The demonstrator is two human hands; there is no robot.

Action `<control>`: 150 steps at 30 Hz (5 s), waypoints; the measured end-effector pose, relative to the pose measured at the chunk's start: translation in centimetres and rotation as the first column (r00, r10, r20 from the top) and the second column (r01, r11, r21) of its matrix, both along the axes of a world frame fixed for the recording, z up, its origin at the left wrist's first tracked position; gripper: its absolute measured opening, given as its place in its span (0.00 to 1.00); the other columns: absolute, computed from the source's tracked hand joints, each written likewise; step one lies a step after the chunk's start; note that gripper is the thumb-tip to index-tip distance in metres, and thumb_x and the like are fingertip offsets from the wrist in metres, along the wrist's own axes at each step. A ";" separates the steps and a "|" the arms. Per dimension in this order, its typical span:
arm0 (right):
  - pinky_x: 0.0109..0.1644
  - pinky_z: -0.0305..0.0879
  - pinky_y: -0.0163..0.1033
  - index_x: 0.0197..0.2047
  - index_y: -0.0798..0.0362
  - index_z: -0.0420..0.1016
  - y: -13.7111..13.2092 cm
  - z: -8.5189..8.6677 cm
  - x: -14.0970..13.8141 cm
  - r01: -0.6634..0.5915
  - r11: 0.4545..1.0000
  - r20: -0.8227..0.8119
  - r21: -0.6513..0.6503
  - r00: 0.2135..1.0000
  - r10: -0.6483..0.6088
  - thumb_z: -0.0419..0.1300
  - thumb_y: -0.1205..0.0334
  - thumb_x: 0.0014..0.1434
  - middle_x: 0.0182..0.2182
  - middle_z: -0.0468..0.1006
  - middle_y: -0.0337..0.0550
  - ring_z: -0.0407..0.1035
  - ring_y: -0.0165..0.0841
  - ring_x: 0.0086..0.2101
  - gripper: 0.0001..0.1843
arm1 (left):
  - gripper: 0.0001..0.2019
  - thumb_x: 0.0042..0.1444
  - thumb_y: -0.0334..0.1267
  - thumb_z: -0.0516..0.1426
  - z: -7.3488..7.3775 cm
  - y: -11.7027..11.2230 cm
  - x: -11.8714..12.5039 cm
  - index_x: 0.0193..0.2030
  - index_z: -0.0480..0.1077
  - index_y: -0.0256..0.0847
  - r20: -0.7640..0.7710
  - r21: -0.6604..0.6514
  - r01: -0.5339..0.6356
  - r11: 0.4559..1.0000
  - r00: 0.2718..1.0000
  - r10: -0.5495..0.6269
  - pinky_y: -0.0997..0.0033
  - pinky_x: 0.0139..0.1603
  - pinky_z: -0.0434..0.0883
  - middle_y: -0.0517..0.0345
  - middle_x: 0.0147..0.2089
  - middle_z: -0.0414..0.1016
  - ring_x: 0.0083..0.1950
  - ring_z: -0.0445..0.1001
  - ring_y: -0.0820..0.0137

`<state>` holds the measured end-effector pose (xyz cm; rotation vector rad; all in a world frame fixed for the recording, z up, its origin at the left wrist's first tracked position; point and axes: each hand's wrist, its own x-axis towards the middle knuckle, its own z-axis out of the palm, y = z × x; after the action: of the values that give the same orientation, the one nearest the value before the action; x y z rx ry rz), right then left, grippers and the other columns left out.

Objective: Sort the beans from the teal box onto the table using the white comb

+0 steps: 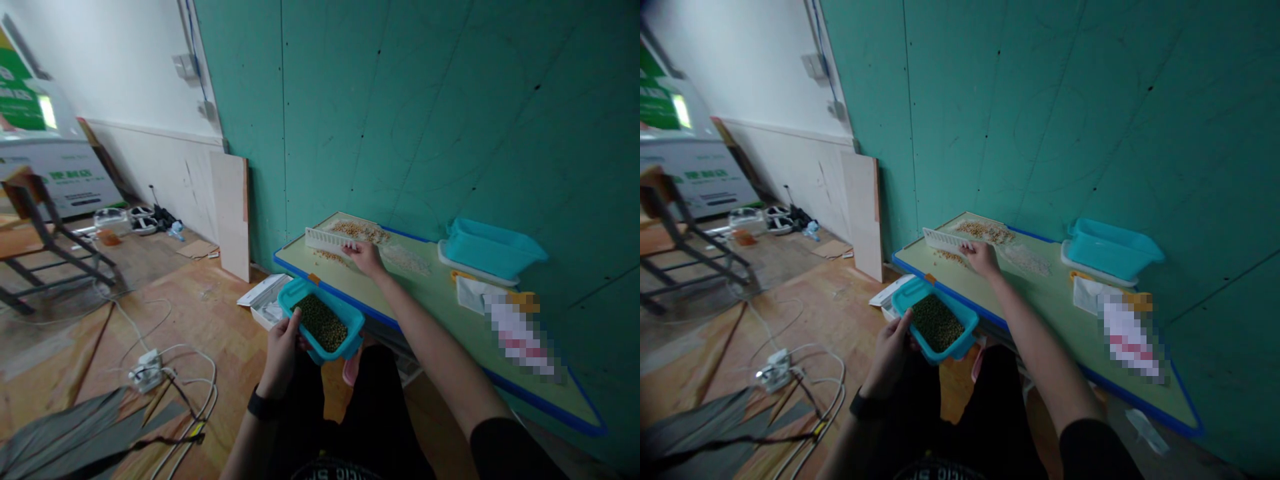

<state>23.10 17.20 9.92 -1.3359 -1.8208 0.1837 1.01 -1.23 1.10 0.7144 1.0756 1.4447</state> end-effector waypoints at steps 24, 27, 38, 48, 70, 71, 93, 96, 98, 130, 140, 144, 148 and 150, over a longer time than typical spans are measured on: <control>0.36 0.69 0.40 0.31 0.55 0.83 -2.3 1.3 4.6 0.163 0.987 -0.110 0.009 0.981 -0.161 0.65 0.50 0.57 0.29 0.85 0.50 0.79 0.43 0.32 0.16 | 0.30 0.38 0.66 0.70 -0.4 0.0 0.1 0.21 0.64 0.42 0.021 -0.037 -0.028 0.999 0.999 0.029 0.74 0.16 0.67 0.65 0.14 0.65 0.14 0.66 0.73; 0.37 0.70 0.42 0.31 0.55 0.84 -4.1 1.1 7.1 0.225 0.974 -0.077 0.017 0.972 -0.223 0.65 0.47 0.56 0.29 0.85 0.51 0.79 0.46 0.33 0.18 | 0.30 0.39 0.66 0.70 -0.5 0.1 0.5 0.21 0.64 0.42 0.043 -0.033 -0.038 0.999 0.998 0.039 0.75 0.16 0.67 0.65 0.14 0.66 0.14 0.67 0.73; 0.39 0.74 0.44 0.37 0.53 0.82 -5.8 -0.5 9.0 0.168 0.982 -0.322 -0.088 0.928 -0.187 0.70 0.44 0.49 0.33 0.86 0.51 0.80 0.47 0.38 0.21 | 0.29 0.40 0.64 0.70 -0.8 0.0 0.8 0.22 0.65 0.42 0.040 -0.029 -0.022 0.999 0.999 0.023 0.73 0.17 0.69 0.65 0.15 0.66 0.15 0.67 0.73; 0.32 0.70 0.40 0.34 0.55 0.81 -6.5 -0.1 8.1 0.022 0.969 -0.587 -0.247 0.792 -0.168 0.74 0.41 0.36 0.31 0.85 0.48 0.78 0.42 0.32 0.29 | 0.28 0.43 0.63 0.70 -0.5 -0.6 0.7 0.24 0.67 0.40 0.026 0.002 -0.004 1.000 1.000 0.004 0.76 0.18 0.67 0.66 0.17 0.66 0.17 0.66 0.75; 0.27 0.71 0.43 0.32 0.52 0.76 -6.9 0.2 7.4 -0.059 0.907 -0.628 -0.417 0.740 -0.241 0.75 0.44 0.34 0.25 0.80 0.44 0.76 0.42 0.27 0.26 | 0.27 0.46 0.61 0.69 -0.5 -0.9 0.7 0.24 0.66 0.40 0.019 0.014 0.004 1.000 1.000 -0.004 0.77 0.18 0.64 0.66 0.17 0.66 0.17 0.65 0.76; 0.27 0.71 0.43 0.32 0.52 0.76 -6.9 0.1 7.4 -0.063 0.907 -0.626 -0.416 0.743 -0.235 0.75 0.43 0.34 0.25 0.80 0.44 0.76 0.42 0.27 0.26 | 0.27 0.46 0.62 0.69 -0.4 -0.8 0.7 0.24 0.66 0.40 0.016 0.014 0.003 1.000 1.000 -0.003 0.77 0.18 0.64 0.66 0.17 0.66 0.17 0.65 0.76; 0.29 0.71 0.42 0.33 0.53 0.77 -6.9 0.5 5.0 -0.180 0.899 -0.672 -0.400 0.724 -0.154 0.77 0.41 0.30 0.28 0.82 0.45 0.75 0.40 0.28 0.31 | 0.27 0.46 0.62 0.69 -0.5 -0.8 0.6 0.24 0.68 0.40 0.023 0.014 0.000 1.000 1.000 -0.001 0.76 0.18 0.66 0.64 0.17 0.68 0.16 0.66 0.75; 0.31 0.71 0.42 0.34 0.53 0.77 -6.7 0.4 4.6 -0.197 0.905 -0.649 -0.377 0.753 -0.106 0.76 0.39 0.31 0.28 0.82 0.45 0.76 0.41 0.29 0.32 | 0.27 0.44 0.63 0.69 -0.6 -0.9 0.6 0.24 0.68 0.40 0.040 0.007 0.000 1.000 0.999 0.000 0.75 0.18 0.66 0.65 0.17 0.68 0.16 0.66 0.75; 0.31 0.71 0.43 0.34 0.53 0.77 -6.6 0.4 4.6 -0.195 0.907 -0.638 -0.372 0.764 -0.098 0.76 0.38 0.32 0.28 0.82 0.45 0.76 0.41 0.29 0.33 | 0.28 0.44 0.64 0.69 -0.5 -0.8 0.6 0.24 0.68 0.40 0.033 0.000 0.000 1.000 0.999 0.000 0.75 0.18 0.66 0.64 0.17 0.68 0.17 0.67 0.74; 0.36 0.70 0.40 0.34 0.55 0.82 -9.7 1.1 3.8 -0.418 0.802 -0.695 -0.427 0.719 0.005 0.79 0.47 0.35 0.32 0.84 0.46 0.75 0.37 0.31 0.27 | 0.23 0.44 0.58 0.70 2.1 2.1 -1.0 0.27 0.69 0.40 0.062 0.015 -0.093 0.996 0.994 0.092 0.75 0.16 0.64 0.67 0.15 0.66 0.14 0.65 0.75; 0.32 0.72 0.40 0.33 0.53 0.76 -6.1 0.6 6.5 -0.070 0.937 -0.792 -0.342 0.558 -0.248 0.79 0.50 0.33 0.27 0.82 0.40 0.77 0.39 0.31 0.26 | 0.28 0.39 0.61 0.72 0.8 0.6 0.2 0.23 0.66 0.40 0.057 -0.030 -0.064 0.997 0.996 0.065 0.75 0.18 0.69 0.67 0.15 0.67 0.16 0.69 0.73; 0.31 0.72 0.38 0.31 0.53 0.76 -5.5 0.4 7.2 -0.028 0.929 -0.765 -0.370 0.576 -0.287 0.77 0.56 0.39 0.26 0.81 0.40 0.76 0.37 0.29 0.19 | 0.26 0.42 0.60 0.72 0.6 0.5 0.3 0.24 0.69 0.39 0.040 -0.014 -0.026 1.000 0.999 0.026 0.74 0.19 0.69 0.64 0.16 0.69 0.17 0.69 0.72; 0.28 0.71 0.37 0.32 0.53 0.76 -5.4 0.1 7.3 -0.033 0.906 -0.735 -0.421 0.598 -0.320 0.75 0.60 0.43 0.25 0.80 0.39 0.74 0.34 0.25 0.15 | 0.25 0.43 0.59 0.72 0.7 0.3 0.2 0.24 0.69 0.39 0.035 -0.002 -0.020 1.000 0.999 0.020 0.76 0.19 0.68 0.64 0.17 0.69 0.17 0.69 0.74; 0.27 0.71 0.37 0.32 0.53 0.76 -5.4 0.1 7.2 -0.060 0.897 -0.728 -0.437 0.609 -0.314 0.75 0.61 0.45 0.25 0.80 0.39 0.74 0.34 0.24 0.14 | 0.26 0.41 0.59 0.72 0.8 0.3 0.2 0.23 0.68 0.39 0.041 -0.001 -0.016 1.000 0.999 0.016 0.76 0.19 0.66 0.64 0.17 0.69 0.17 0.67 0.75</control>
<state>30.28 11.78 10.06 -1.3503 -0.9231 0.9874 1.20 -0.92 1.86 0.6748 1.0521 1.4664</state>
